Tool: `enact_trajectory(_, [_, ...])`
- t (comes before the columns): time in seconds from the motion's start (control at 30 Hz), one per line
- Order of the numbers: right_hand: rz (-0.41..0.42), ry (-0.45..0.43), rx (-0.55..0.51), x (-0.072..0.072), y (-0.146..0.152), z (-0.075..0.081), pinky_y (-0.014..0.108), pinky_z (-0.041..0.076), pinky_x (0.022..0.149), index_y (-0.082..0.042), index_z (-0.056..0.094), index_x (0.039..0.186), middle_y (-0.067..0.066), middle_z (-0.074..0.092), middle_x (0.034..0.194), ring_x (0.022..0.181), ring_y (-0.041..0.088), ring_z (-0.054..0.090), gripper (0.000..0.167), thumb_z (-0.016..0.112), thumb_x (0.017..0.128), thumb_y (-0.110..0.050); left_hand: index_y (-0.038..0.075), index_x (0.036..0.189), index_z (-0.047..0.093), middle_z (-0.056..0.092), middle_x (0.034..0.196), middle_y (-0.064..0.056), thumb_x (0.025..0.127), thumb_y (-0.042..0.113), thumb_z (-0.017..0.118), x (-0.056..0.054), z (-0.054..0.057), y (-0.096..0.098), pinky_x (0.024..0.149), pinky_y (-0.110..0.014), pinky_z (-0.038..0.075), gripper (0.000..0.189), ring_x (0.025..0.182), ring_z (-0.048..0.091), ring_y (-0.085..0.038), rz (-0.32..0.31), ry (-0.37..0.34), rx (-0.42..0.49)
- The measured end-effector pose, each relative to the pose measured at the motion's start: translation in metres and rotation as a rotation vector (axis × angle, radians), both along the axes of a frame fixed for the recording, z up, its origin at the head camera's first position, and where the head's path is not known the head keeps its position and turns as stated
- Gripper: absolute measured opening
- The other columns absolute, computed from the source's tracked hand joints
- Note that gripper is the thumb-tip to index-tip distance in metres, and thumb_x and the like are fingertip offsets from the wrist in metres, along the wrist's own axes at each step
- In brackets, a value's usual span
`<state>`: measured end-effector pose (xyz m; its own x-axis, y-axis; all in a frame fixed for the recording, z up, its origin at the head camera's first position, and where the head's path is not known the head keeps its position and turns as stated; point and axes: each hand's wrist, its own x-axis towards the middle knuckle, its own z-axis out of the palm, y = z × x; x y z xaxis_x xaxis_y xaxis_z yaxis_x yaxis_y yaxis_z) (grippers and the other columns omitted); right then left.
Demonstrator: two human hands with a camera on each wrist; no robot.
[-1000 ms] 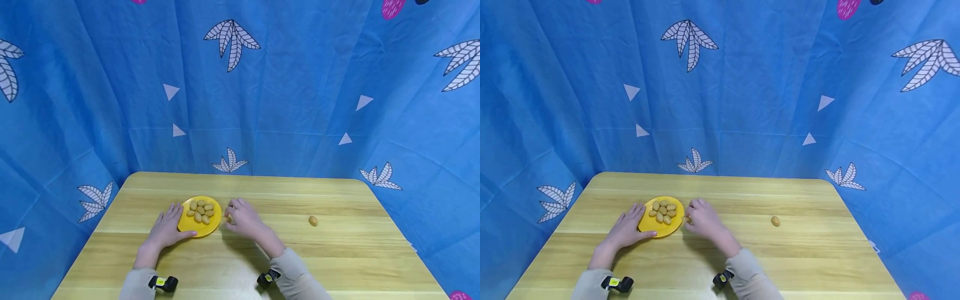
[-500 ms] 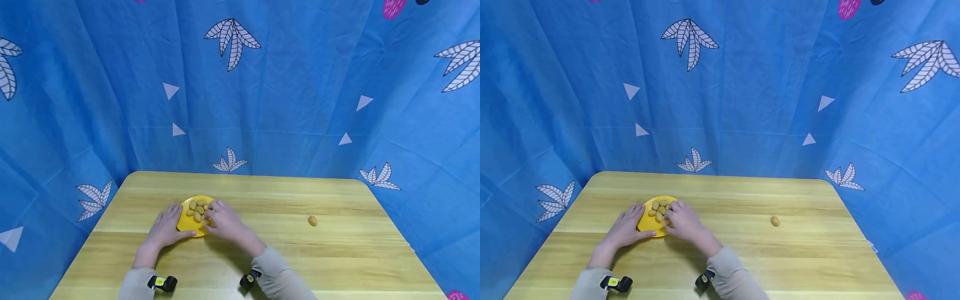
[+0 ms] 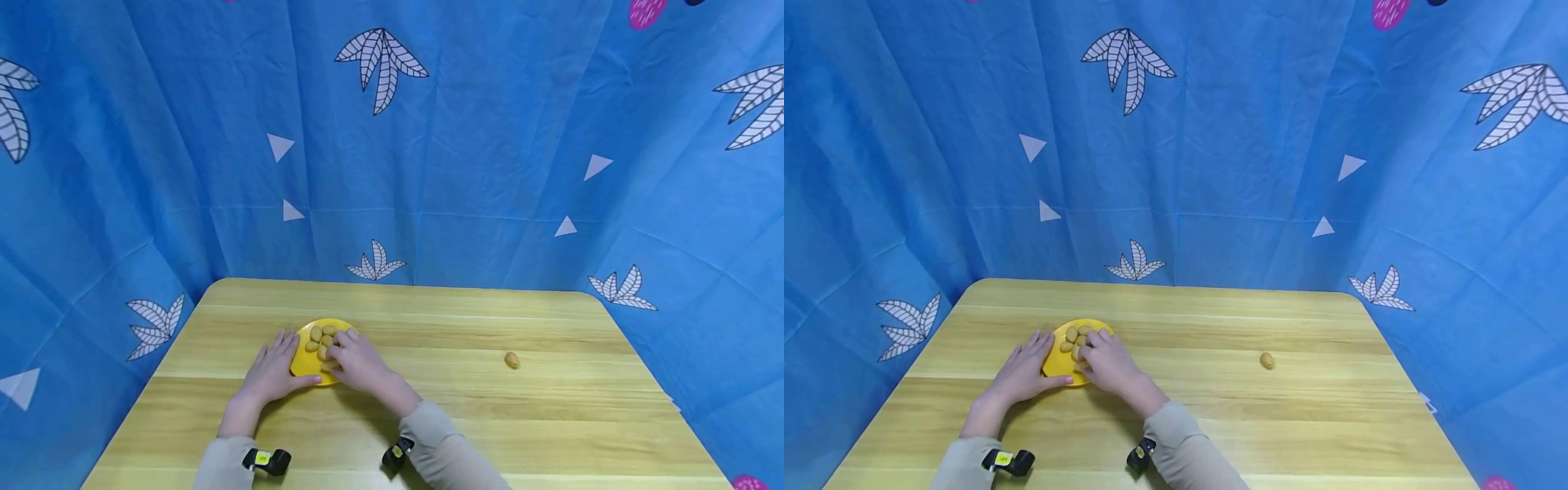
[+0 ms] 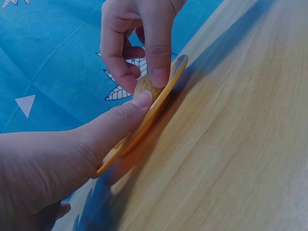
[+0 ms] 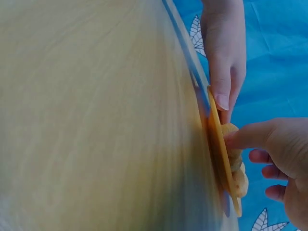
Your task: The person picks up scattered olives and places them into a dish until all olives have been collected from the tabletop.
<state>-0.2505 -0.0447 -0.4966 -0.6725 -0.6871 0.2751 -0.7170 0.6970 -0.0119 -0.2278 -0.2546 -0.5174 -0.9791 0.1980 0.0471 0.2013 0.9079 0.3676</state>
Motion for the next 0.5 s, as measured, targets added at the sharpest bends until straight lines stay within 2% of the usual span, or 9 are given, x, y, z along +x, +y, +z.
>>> enact_trajectory(0.5, [-0.006, -0.014, -0.032, -0.0027, -0.0054, -0.0029, 0.022, 0.036, 0.075, -0.023, 0.07, 0.099, -0.005, 0.059, 0.102, 0.09, 0.012, 0.046, 0.017, 0.076, 0.084, -0.025, -0.006, 0.149, 0.03, 0.028, 0.156, -0.028, 0.077, 0.071, 0.065, -0.0004, -0.0008, 0.0005, 0.117, -0.066, 0.015, 0.111, 0.149, 0.016, -0.044, 0.003, 0.001, 0.009])
